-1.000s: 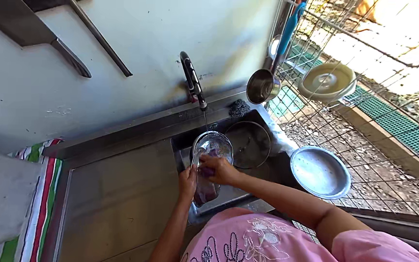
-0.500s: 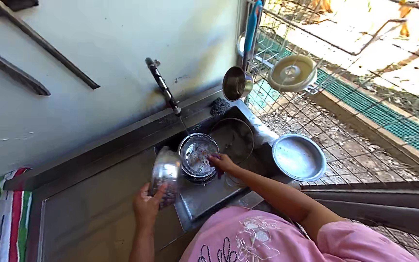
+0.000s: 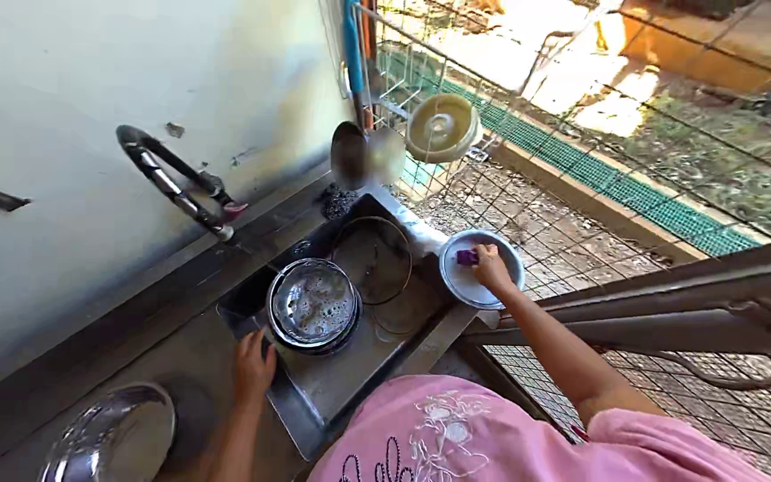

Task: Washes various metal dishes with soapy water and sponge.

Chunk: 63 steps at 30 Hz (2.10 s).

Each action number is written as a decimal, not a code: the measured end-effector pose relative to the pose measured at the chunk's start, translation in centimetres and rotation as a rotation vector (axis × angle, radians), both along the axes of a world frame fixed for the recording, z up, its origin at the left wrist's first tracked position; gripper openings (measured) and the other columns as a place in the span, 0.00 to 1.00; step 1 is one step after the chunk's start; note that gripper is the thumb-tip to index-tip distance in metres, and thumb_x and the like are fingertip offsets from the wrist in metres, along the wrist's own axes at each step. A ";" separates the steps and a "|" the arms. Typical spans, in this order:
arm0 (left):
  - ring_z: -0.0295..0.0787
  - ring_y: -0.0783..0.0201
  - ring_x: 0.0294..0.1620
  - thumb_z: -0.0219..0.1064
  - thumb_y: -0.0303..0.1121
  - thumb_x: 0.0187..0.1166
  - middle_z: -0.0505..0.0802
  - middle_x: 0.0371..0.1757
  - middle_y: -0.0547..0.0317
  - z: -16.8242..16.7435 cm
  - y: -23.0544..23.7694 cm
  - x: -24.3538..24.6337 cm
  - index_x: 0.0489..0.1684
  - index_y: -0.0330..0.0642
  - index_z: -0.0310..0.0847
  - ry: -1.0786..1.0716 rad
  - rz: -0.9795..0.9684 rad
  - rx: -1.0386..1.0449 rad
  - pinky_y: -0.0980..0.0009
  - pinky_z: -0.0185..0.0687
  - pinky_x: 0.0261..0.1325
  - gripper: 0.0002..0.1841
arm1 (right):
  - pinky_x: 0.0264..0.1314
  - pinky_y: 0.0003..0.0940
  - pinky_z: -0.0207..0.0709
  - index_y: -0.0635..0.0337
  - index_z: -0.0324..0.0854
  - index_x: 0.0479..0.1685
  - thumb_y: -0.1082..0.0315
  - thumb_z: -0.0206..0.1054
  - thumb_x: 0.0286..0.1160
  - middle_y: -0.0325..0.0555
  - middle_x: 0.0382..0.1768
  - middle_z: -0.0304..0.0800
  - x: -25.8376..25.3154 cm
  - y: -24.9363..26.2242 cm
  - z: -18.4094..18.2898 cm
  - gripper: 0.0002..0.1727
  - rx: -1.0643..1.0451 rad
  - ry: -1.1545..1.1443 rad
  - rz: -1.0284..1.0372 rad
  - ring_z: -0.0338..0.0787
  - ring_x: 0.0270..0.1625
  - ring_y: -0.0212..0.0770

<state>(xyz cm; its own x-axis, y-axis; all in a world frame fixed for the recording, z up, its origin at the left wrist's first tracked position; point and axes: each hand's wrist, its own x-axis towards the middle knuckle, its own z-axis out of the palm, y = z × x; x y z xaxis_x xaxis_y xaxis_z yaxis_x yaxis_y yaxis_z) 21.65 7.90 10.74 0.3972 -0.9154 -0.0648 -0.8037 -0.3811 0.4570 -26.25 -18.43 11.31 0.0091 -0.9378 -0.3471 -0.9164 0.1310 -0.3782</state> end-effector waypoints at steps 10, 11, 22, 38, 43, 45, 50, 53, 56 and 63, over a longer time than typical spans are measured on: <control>0.63 0.24 0.83 0.60 0.20 0.79 0.62 0.85 0.19 -3.1 -11.8 -3.9 0.93 0.38 0.52 -0.173 0.221 0.412 0.41 0.71 0.77 0.37 | 0.79 0.68 0.67 0.64 0.81 0.72 0.77 0.61 0.77 0.74 0.76 0.72 -0.6 0.7 -5.2 0.23 -0.052 0.020 0.115 0.73 0.79 0.74; 0.66 0.26 0.82 0.60 0.20 0.79 0.63 0.85 0.22 -3.3 -12.0 -3.5 0.93 0.39 0.53 -0.187 0.225 0.410 0.41 0.73 0.75 0.37 | 0.77 0.67 0.69 0.61 0.82 0.72 0.75 0.61 0.78 0.73 0.74 0.76 -1.1 0.7 -5.3 0.22 -0.070 -0.006 0.121 0.76 0.76 0.72; 0.72 0.34 0.80 0.66 0.30 0.80 0.79 0.75 0.29 -1.9 -14.9 0.3 0.68 0.33 0.83 -0.006 0.189 0.321 0.39 0.70 0.77 0.19 | 0.51 0.40 0.85 0.66 0.66 0.77 0.78 0.67 0.75 0.53 0.56 0.84 -2.3 0.8 -1.0 0.29 0.080 -0.985 -0.534 0.88 0.47 0.38; 0.73 0.26 0.79 0.59 0.14 0.76 0.78 0.78 0.28 4.8 -16.0 -0.9 0.71 0.45 0.85 -0.064 -0.315 -0.572 0.20 0.53 0.76 0.26 | 0.51 0.45 0.88 0.60 0.66 0.74 0.86 0.48 0.71 0.49 0.52 0.86 10.2 3.4 9.9 0.28 0.279 -1.393 -0.432 0.90 0.50 0.41; 0.67 0.34 0.85 0.51 0.18 0.84 0.70 0.84 0.27 5.5 -13.7 -2.3 0.83 0.34 0.71 0.148 -0.051 -0.607 0.43 0.61 0.86 0.25 | 0.52 0.46 0.87 0.59 0.72 0.71 0.61 0.46 0.92 0.50 0.50 0.88 20.2 3.8 11.0 0.19 0.475 -1.525 -0.249 0.90 0.49 0.44; 0.60 0.45 0.90 0.42 0.24 0.90 0.65 0.88 0.31 4.9 -13.2 -4.0 0.89 0.28 0.54 0.453 0.115 -0.625 0.54 0.53 0.91 0.27 | 0.54 0.44 0.85 0.61 0.74 0.70 0.54 0.45 0.94 0.50 0.51 0.88 25.2 4.9 10.2 0.24 0.379 -1.495 -0.134 0.89 0.50 0.42; 0.65 0.56 0.86 0.34 0.32 0.95 0.63 0.89 0.38 4.5 -11.7 -9.1 0.94 0.35 0.41 1.094 0.479 -0.690 0.61 0.61 0.86 0.28 | 0.85 0.53 0.65 0.76 0.79 0.71 0.66 0.53 0.88 0.68 0.65 0.87 30.2 9.2 4.1 0.23 0.002 -0.939 0.664 0.80 0.76 0.60; 0.61 0.51 0.88 0.38 0.38 0.97 0.61 0.91 0.39 5.0 -9.7 -9.1 0.94 0.39 0.43 1.213 0.708 -0.581 0.52 0.59 0.87 0.28 | 0.86 0.71 0.53 0.57 0.83 0.74 0.64 0.57 0.86 0.51 0.80 0.79 26.4 7.9 2.8 0.22 -0.108 -0.339 1.040 0.64 0.88 0.66; 0.64 0.49 0.86 0.38 0.40 0.97 0.62 0.90 0.38 3.6 -8.7 -11.5 0.95 0.41 0.41 1.302 0.633 -0.446 0.49 0.65 0.83 0.29 | 0.92 0.74 0.34 0.61 0.60 0.91 0.75 0.57 0.78 0.57 0.95 0.45 25.3 4.9 2.2 0.36 -0.114 -0.103 1.008 0.38 0.95 0.72; 0.58 0.50 0.90 0.33 0.43 0.97 0.57 0.92 0.36 2.1 -10.4 -12.5 0.95 0.37 0.37 1.244 0.543 -0.483 0.53 0.56 0.89 0.31 | 0.91 0.70 0.43 0.58 0.72 0.84 0.71 0.55 0.86 0.50 0.92 0.60 22.7 6.6 1.8 0.27 0.049 -0.336 1.185 0.51 0.95 0.62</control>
